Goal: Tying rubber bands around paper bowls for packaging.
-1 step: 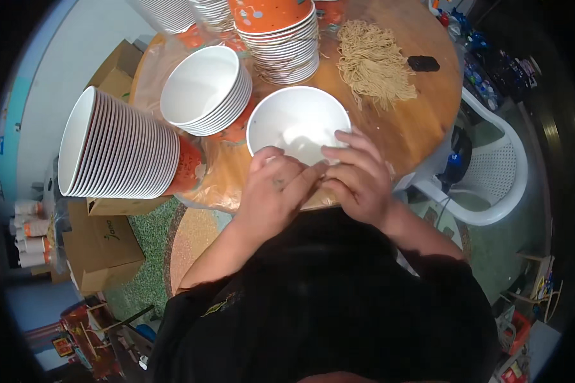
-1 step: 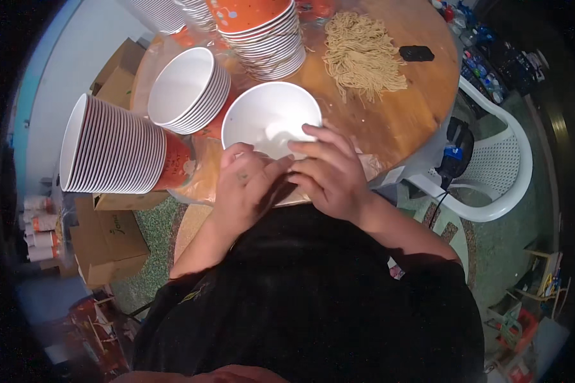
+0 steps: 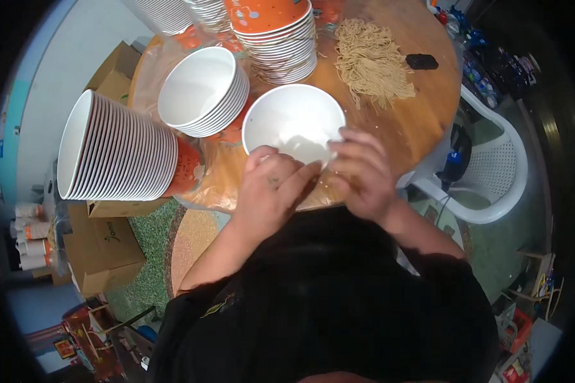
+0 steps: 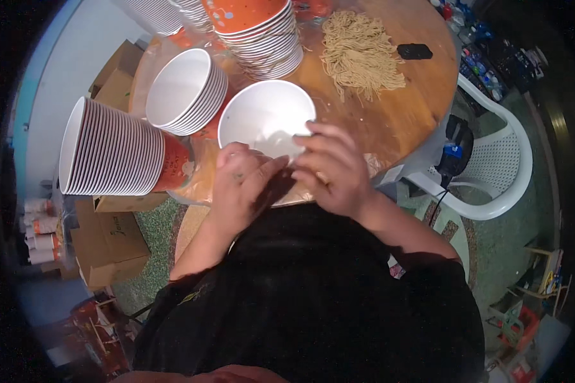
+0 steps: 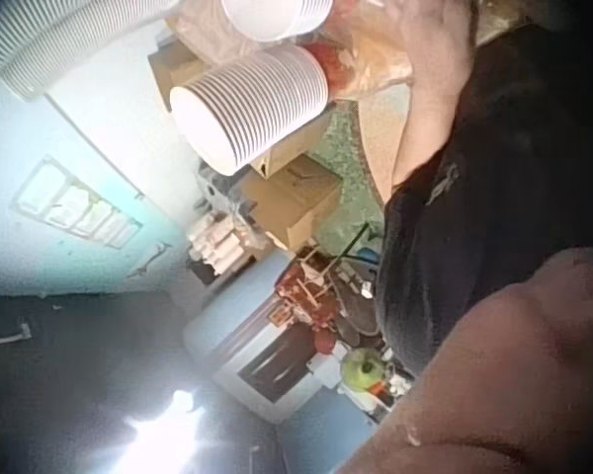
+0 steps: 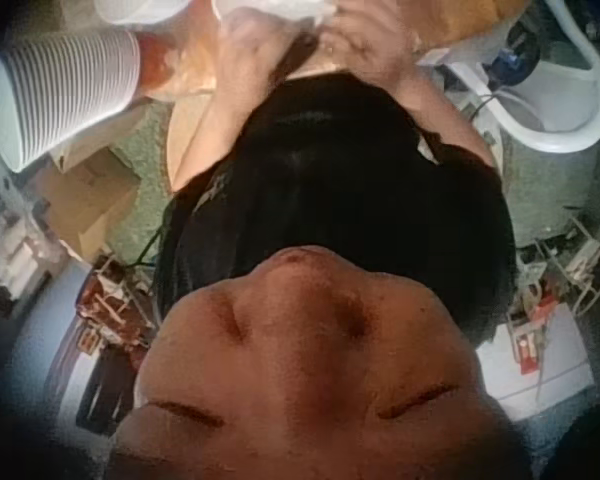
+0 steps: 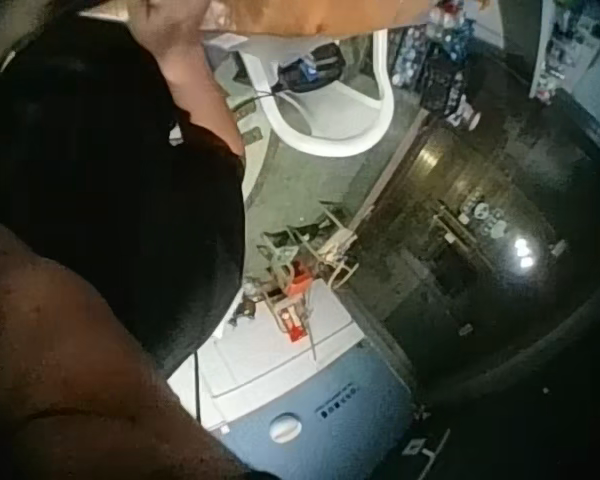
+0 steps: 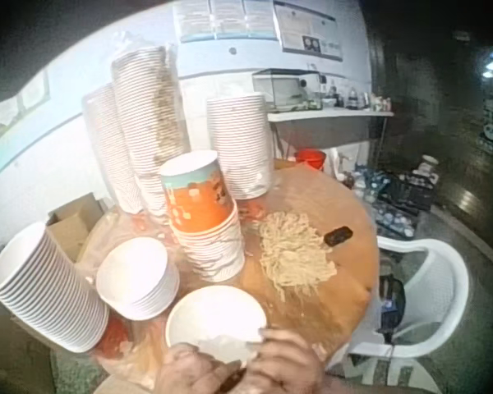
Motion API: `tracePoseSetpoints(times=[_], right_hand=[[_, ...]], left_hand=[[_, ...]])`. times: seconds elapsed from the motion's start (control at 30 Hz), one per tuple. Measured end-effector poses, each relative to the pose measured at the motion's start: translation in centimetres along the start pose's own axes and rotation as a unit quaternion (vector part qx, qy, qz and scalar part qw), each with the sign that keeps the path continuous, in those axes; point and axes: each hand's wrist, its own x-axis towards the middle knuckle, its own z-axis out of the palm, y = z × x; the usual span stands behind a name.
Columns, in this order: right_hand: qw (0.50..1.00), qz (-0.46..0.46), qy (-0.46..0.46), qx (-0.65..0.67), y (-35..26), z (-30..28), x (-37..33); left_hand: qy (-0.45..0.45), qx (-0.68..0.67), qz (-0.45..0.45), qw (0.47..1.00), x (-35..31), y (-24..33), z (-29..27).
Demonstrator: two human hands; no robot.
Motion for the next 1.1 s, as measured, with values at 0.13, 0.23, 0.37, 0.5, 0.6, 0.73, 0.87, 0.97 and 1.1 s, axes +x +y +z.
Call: tracePoseSetpoints(times=[0.13, 0.23, 0.37, 0.5, 0.6, 0.73, 0.87, 0.97, 1.1], right_hand=[[0.974, 0.164, 0.102, -0.114, 5.7, -1.9, 0.3], [0.941, 0.302, 0.052, -0.142, 10.9, -3.7, 0.5], [0.905, 0.375, -0.051, -0.194, 13.0, -4.6, 1.2], [0.846, 0.430, -0.151, -0.276, 12.1, -3.5, 1.0], [0.851, 0.405, -0.136, -0.306, 12.7, -3.3, 0.3], [0.844, 0.394, -0.162, -0.327, 12.4, -3.3, 0.4], [0.872, 0.352, -0.145, -0.309, 10.2, -2.5, -1.1], [0.808, 0.527, -0.054, 0.260, 6.1, -1.5, -3.3], [0.659, 0.540, -0.080, 0.517, -0.5, -1.0, -2.8]], left_hand=[[-0.044, 0.046, -0.019, 0.998, 0.0, -1.6, -0.4], [-0.032, 0.037, -0.027, 0.998, 1.1, -2.2, 0.0], [-0.008, 0.049, -0.041, 0.998, 1.7, -2.7, 0.9], [0.012, 0.073, -0.048, 0.996, 1.9, -3.2, 1.7], [0.024, 0.081, -0.036, 0.996, 2.1, -2.8, 1.7], [0.044, 0.102, -0.009, 0.994, 1.5, -3.0, 1.7], [0.131, 0.033, 0.035, 0.990, -0.3, -2.0, 2.3], [0.102, -0.045, 0.065, 0.992, -1.5, -1.3, 2.8], [0.080, -0.088, 0.063, 0.991, -1.0, -0.2, 3.6]])
